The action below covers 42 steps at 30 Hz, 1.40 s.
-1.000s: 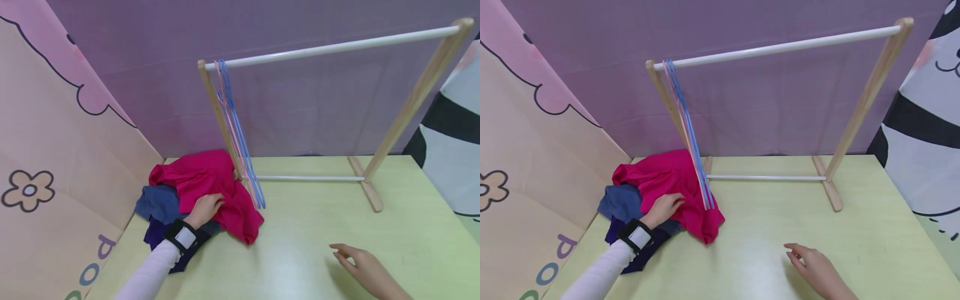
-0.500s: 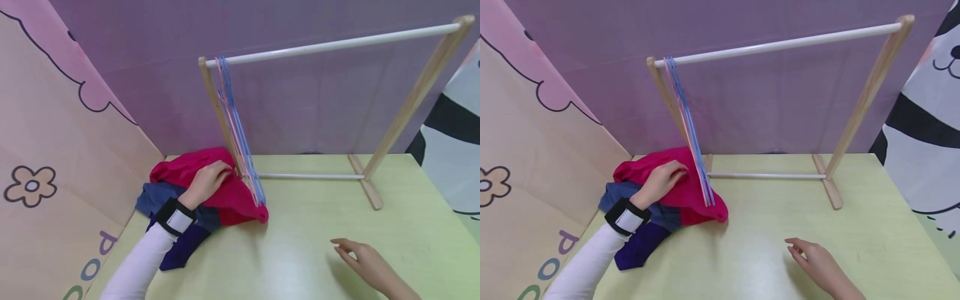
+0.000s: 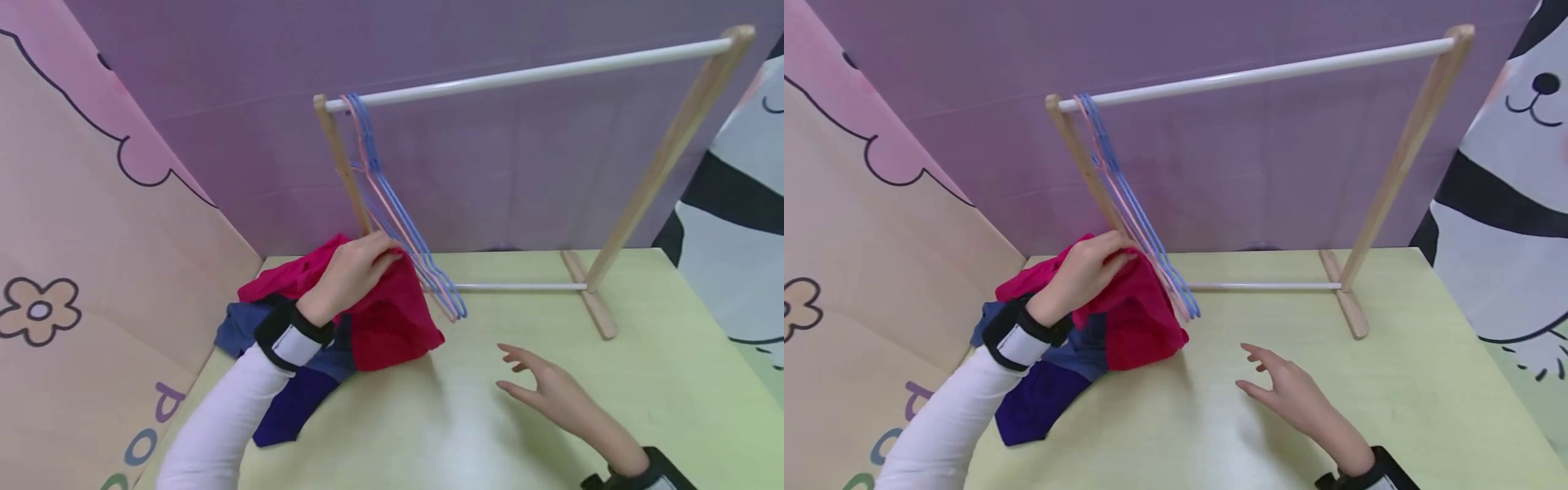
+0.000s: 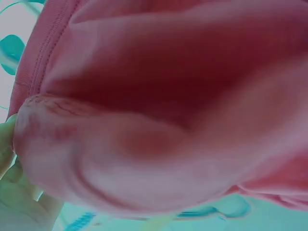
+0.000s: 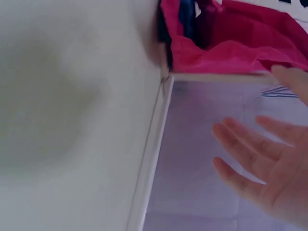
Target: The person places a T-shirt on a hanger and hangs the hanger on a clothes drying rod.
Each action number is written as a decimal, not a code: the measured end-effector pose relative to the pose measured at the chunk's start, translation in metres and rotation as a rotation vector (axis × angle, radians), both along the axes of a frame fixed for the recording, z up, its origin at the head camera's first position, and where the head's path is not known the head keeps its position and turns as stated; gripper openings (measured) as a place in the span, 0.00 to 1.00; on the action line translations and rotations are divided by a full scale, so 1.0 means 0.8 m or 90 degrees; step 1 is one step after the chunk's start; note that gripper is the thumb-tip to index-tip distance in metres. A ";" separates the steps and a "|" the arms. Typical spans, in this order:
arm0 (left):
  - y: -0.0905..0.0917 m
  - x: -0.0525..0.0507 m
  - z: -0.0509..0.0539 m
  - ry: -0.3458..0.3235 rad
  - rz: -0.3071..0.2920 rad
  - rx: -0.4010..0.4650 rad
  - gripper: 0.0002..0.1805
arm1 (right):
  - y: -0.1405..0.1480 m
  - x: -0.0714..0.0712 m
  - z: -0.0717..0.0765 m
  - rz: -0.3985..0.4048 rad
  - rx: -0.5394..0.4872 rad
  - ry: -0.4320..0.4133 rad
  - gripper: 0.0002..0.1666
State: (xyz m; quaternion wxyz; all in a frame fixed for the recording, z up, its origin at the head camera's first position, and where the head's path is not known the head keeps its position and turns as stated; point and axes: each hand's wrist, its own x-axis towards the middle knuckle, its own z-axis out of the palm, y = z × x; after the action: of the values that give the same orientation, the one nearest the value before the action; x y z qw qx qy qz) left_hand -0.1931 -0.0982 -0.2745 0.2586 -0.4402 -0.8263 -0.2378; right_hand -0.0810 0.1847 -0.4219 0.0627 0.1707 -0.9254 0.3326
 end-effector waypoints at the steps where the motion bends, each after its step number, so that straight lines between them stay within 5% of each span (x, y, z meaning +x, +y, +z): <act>1: 0.003 0.001 0.005 0.000 -0.005 0.003 0.05 | -0.006 -0.003 0.002 0.000 -0.010 -0.005 0.33; 10: 0.036 0.011 0.035 -0.020 -0.052 0.003 0.06 | -0.083 -0.013 0.025 -0.016 -0.071 -0.057 0.43; 17: 0.043 0.016 0.039 -0.048 -0.082 0.003 0.07 | -0.115 -0.034 0.021 -0.058 -0.183 -0.075 0.18; 22: 0.037 0.019 0.039 -0.061 -0.110 0.033 0.07 | -0.089 -0.046 0.008 0.006 -0.279 -0.106 0.10; 27: 0.030 0.023 0.039 -0.077 -0.120 0.083 0.06 | -0.047 -0.045 0.020 0.016 -0.349 -0.151 0.08; 33: 0.028 0.025 0.043 -0.074 -0.140 0.102 0.06 | 0.002 -0.043 0.056 0.051 -0.341 -0.106 0.08; 42: 0.032 0.026 0.062 -0.133 -0.156 0.154 0.06 | 0.056 -0.044 0.137 0.068 -0.268 -0.147 0.06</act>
State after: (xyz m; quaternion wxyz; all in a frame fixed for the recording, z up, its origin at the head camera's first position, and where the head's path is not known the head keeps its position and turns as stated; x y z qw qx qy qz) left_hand -0.1720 -0.0729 -0.2247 0.1915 -0.4762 -0.7544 -0.4092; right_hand -0.1166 0.2297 -0.3125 -0.0268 0.1635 -0.8262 0.5385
